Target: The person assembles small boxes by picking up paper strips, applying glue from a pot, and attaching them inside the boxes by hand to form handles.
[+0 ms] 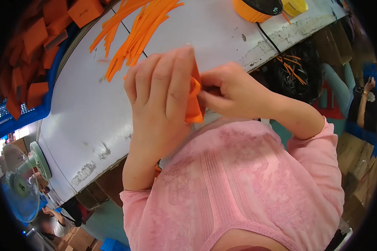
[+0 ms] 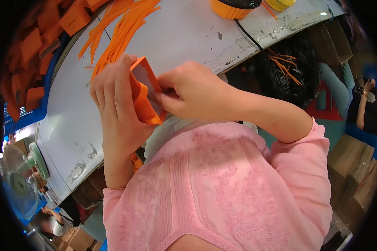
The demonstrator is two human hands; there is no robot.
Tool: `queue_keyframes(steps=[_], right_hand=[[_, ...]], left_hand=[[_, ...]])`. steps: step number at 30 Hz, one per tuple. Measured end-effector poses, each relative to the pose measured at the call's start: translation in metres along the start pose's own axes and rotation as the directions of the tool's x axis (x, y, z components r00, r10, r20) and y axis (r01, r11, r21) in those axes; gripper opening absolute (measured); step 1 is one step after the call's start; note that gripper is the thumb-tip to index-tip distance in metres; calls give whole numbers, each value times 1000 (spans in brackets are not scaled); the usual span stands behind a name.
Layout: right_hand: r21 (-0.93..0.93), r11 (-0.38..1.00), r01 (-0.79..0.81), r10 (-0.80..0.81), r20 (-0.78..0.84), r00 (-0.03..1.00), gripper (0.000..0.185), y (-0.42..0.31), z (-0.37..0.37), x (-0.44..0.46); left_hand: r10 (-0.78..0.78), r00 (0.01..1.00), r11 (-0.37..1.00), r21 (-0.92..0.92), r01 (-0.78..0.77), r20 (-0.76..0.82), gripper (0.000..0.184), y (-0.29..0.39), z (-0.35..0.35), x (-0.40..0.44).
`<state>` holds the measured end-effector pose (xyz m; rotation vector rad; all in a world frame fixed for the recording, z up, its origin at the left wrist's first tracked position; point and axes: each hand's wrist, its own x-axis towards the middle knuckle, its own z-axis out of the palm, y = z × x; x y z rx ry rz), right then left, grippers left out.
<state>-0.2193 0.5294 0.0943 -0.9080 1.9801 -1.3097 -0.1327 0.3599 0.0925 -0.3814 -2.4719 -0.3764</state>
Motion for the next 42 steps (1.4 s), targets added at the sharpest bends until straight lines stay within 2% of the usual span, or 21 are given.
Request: queue_keyframes(steps=[2,3,4,5,6,7,9,10,12,14,16,17,19,20,21,23,26,27,29,35,42], right_hand=[[-20,1000,-6,6,21,1000,28,2,-6,5],[40,996,-79,73,134,988,33,6,-13,5],[89,984,-156,130,250,959,37,9,-23,6],[48,990,-132,112,293,949,41,13,-37,7],[128,982,-140,103,266,958,39,18,-47,2],[206,967,-148,98,237,967,36,23,-58,-5],[137,983,-125,95,206,974,26,23,-88,-16],[128,988,-87,65,166,984,22,25,-102,-23],[216,968,-125,125,16,992,19,40,-123,-40],[314,942,-117,162,-124,979,16,49,-139,-56],[506,861,50,141,-333,932,13,65,-135,-61],[651,751,109,184,-365,913,11,72,-135,-62],[758,615,219,239,-443,864,8,69,-126,-55],[790,546,279,202,-448,871,8,74,-125,-53],[788,546,283,200,-451,870,8,73,-125,-51],[825,431,366,239,-495,835,12,71,-122,-47],[864,380,331,230,-435,871,17,81,-130,-44],[863,380,332,231,-436,870,17,80,-132,-42],[828,509,236,337,-444,830,19,77,-134,-38],[833,528,167,357,-396,846,23,83,-141,-31],[765,635,106,425,-460,779,25,77,-137,-18]], left_hand=[[-11,999,1000,21,10,47,96,-8,3,-5],[-8,999,1000,26,6,46,96,-10,1,-5],[-113,992,987,-112,119,63,98,-10,-3,-6],[-213,973,942,-245,229,92,100,-11,-6,-6],[-237,966,924,-283,257,106,117,-16,-8,-7],[-236,967,925,-282,255,101,117,-19,-10,-9],[-298,942,861,-383,334,151,119,-22,-10,-9],[-302,940,871,-356,339,157,122,-23,-11,-9],[-336,930,873,-321,366,147,124,-22,-10,-8],[-323,935,855,-377,355,148,123,-25,-3,-9],[-341,919,829,-398,393,197,129,-21,4,-3],[-327,926,830,-411,378,190,129,-18,8,2],[-305,921,812,-440,384,242,127,-15,14,8],[-299,923,813,-442,378,240,127,-12,18,11],[-285,926,814,-447,371,248,127,-9,23,15],[-258,921,792,-483,375,292,128,-4,31,20],[-209,933,820,-468,330,292,124,7,39,33],[-208,933,820,-469,329,293,124,11,42,38],[-124,950,834,-489,256,286,124,16,48,46],[-60,960,819,-537,204,274,125,25,65,58],[-37,953,805,-555,207,302,122,26,72,63]])
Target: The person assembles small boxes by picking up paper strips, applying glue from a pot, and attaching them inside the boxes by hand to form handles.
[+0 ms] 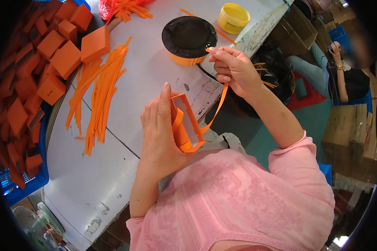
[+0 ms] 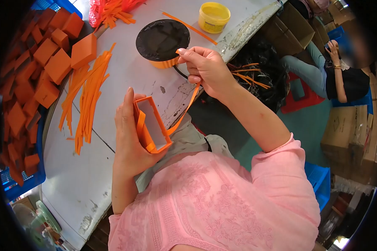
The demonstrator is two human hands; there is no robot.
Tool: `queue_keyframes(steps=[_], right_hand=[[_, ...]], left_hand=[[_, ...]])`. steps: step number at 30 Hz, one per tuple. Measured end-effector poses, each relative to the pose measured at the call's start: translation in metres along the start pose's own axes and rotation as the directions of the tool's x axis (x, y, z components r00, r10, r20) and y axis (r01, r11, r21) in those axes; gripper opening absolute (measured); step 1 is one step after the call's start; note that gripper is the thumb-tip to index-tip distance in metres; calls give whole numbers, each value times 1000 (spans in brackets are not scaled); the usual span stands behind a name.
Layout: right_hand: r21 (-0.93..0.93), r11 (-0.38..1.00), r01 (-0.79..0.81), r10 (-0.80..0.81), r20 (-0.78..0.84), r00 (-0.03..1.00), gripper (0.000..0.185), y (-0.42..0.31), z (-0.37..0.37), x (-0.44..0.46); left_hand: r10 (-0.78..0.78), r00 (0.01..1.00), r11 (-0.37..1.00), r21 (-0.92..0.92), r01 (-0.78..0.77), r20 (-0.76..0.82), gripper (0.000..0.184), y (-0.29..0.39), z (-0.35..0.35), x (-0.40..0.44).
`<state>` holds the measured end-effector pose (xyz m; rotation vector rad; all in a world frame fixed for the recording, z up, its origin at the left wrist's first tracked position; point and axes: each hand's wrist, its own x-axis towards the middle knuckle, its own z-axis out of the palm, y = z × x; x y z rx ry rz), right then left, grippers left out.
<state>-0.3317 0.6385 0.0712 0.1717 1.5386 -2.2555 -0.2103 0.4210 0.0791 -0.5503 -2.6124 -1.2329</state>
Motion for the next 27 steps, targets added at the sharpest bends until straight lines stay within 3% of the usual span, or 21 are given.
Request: queue_keyframes(steps=[10,12,15,18,27], right_hand=[[-129,991,47,-60,-100,993,27,3,6,-2],[-154,988,24,-53,-184,981,29,7,5,-12],[-283,942,178,-135,165,977,21,7,7,-32],[-367,898,244,-53,461,886,28,2,29,-50],[-511,803,306,-9,503,864,28,8,53,-53]], left_hand=[[-30,1000,999,-29,30,4,125,-4,-1,-2],[-18,1000,999,-41,17,-24,126,-7,-3,-5],[-16,998,998,-59,12,-64,127,-9,-8,-10],[12,997,999,-51,-16,-82,122,-8,-12,-11],[78,993,995,61,-73,-83,115,3,-17,-16]])
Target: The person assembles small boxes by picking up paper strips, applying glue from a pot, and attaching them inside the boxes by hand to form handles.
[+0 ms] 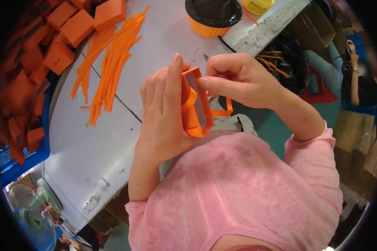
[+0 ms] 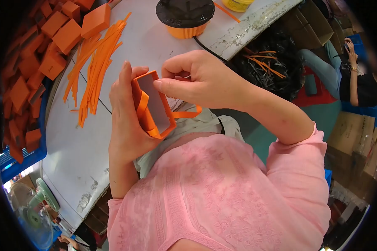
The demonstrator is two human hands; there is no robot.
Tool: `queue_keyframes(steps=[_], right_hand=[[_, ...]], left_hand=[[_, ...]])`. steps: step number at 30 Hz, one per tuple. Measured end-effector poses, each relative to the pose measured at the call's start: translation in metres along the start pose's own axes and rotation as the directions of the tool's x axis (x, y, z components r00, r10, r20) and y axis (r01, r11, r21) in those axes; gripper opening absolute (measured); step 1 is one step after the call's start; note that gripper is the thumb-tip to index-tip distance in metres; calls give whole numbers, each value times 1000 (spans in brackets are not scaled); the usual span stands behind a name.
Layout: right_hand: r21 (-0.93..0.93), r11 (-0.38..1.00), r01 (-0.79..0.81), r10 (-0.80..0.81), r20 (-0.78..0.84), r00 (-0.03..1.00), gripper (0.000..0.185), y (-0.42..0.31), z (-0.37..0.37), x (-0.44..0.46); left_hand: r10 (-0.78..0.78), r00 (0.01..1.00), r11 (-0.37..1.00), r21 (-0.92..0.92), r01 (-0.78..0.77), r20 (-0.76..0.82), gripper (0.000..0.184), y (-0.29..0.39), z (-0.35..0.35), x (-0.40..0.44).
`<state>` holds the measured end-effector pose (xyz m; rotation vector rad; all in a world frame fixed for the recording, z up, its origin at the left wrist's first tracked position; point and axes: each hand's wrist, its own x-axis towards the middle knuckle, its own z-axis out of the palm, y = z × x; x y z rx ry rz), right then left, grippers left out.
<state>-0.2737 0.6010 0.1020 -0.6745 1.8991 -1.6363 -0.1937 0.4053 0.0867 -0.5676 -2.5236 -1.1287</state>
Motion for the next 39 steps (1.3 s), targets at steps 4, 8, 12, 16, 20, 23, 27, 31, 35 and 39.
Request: queue_keyframes(steps=[4,8,12,16,20,23,27,31,35,39], right_hand=[[-61,998,-18,15,-52,999,24,-5,6,-1],[-159,987,14,-29,-93,995,21,-10,8,-3],[-250,966,60,-80,-72,994,11,-1,13,-4],[-113,993,28,-39,-91,995,17,13,24,6],[-198,979,45,-49,-16,999,25,19,21,14],[-252,909,332,-374,-146,916,20,14,2,10],[-431,750,503,-467,194,863,11,5,31,0],[-451,691,564,-529,216,821,19,4,66,9],[-256,801,542,-545,64,836,15,-12,71,20],[-173,854,490,-496,13,868,21,-15,96,38]], left_hand=[[28,999,996,84,-27,-15,109,2,0,-3],[127,991,978,169,-120,-30,100,1,1,-4],[187,982,950,260,-175,-23,93,6,1,-5],[198,980,953,229,-198,23,91,5,2,-9],[-13,998,991,134,6,57,112,4,-10,-17],[-126,989,990,49,131,-78,120,0,-31,-31],[-128,980,985,95,143,-151,121,-5,-41,-43],[-100,977,988,98,120,-188,124,0,-44,-50],[-170,957,984,4,176,-233,131,-3,-62,-69],[-271,942,961,-109,254,-196,137,10,-71,-90]])
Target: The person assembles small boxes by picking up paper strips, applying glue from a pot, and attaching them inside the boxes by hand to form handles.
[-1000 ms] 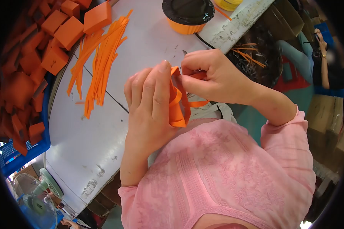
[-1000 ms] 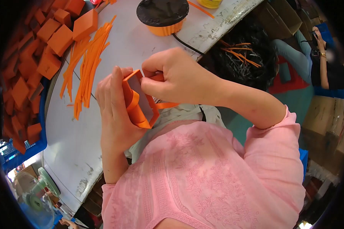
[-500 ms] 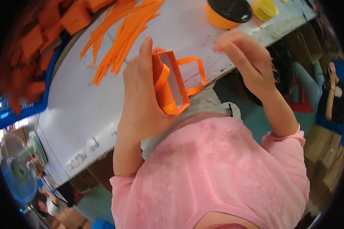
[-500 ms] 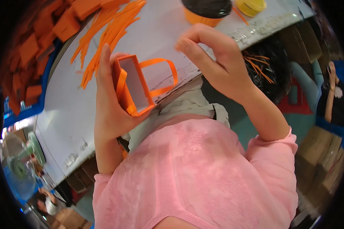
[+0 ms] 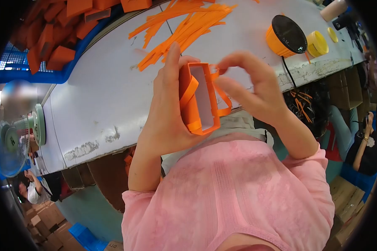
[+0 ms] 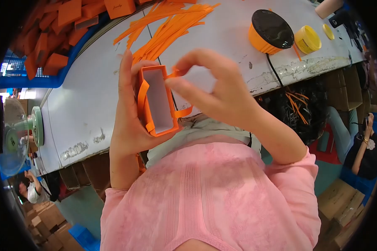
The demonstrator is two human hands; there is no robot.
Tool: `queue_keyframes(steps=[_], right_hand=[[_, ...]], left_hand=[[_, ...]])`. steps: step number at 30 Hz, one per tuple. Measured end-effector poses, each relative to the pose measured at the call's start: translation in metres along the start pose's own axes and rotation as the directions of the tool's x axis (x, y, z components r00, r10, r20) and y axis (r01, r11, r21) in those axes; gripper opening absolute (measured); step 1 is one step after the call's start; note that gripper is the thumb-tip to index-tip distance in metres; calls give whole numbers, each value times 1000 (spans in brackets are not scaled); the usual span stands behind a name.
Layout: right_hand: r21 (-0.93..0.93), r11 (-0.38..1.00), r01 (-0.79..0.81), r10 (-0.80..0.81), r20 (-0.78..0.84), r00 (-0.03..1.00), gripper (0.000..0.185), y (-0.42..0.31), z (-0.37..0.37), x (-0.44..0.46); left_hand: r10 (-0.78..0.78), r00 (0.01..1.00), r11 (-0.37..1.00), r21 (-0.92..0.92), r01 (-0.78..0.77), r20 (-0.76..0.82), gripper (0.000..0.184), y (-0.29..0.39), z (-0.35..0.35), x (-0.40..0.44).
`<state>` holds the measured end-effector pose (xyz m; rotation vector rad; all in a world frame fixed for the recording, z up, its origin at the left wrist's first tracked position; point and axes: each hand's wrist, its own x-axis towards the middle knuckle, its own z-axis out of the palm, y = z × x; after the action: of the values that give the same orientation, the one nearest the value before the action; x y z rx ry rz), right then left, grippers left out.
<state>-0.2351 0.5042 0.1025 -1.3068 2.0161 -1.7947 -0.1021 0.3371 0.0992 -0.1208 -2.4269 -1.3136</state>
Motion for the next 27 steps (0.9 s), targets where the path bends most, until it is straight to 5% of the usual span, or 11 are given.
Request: queue_keyframes(steps=[1,4,7,8,9,11,15,17,19,21,27], right_hand=[[-19,1000,-16,17,69,997,23,-2,8,4],[327,930,-167,141,102,985,24,20,20,19],[254,931,-262,245,99,964,31,31,12,38],[251,938,-240,223,91,970,31,37,10,53],[72,968,-240,236,63,970,32,43,9,65],[-211,957,-199,201,-14,980,32,60,12,91],[-650,760,4,-5,0,1000,53,119,3,186],[-810,586,-8,107,67,992,80,139,-10,234],[-895,446,-15,270,119,956,100,156,-28,267],[-928,371,14,418,180,890,111,167,-40,290],[-835,533,-137,471,159,868,113,197,-62,295]], left_hand=[[-55,998,998,-12,55,-3,137,2,-2,-8],[-101,991,995,-22,99,-91,142,5,-37,-29],[-448,847,890,-236,390,-288,144,29,-79,-97],[-550,765,834,-184,520,-334,142,40,-96,-117],[-440,827,865,81,494,-351,138,29,-114,-149],[-548,698,552,428,716,-461,140,27,-136,-209],[-817,174,-20,329,944,-550,145,-1,-142,-301],[-758,121,-249,455,855,-641,147,-18,-126,-346],[-773,54,-256,389,885,-632,143,-4,-125,-332],[-719,212,111,192,975,-662,135,0,-121,-328],[-582,438,563,50,825,-685,108,17,-130,-253]])
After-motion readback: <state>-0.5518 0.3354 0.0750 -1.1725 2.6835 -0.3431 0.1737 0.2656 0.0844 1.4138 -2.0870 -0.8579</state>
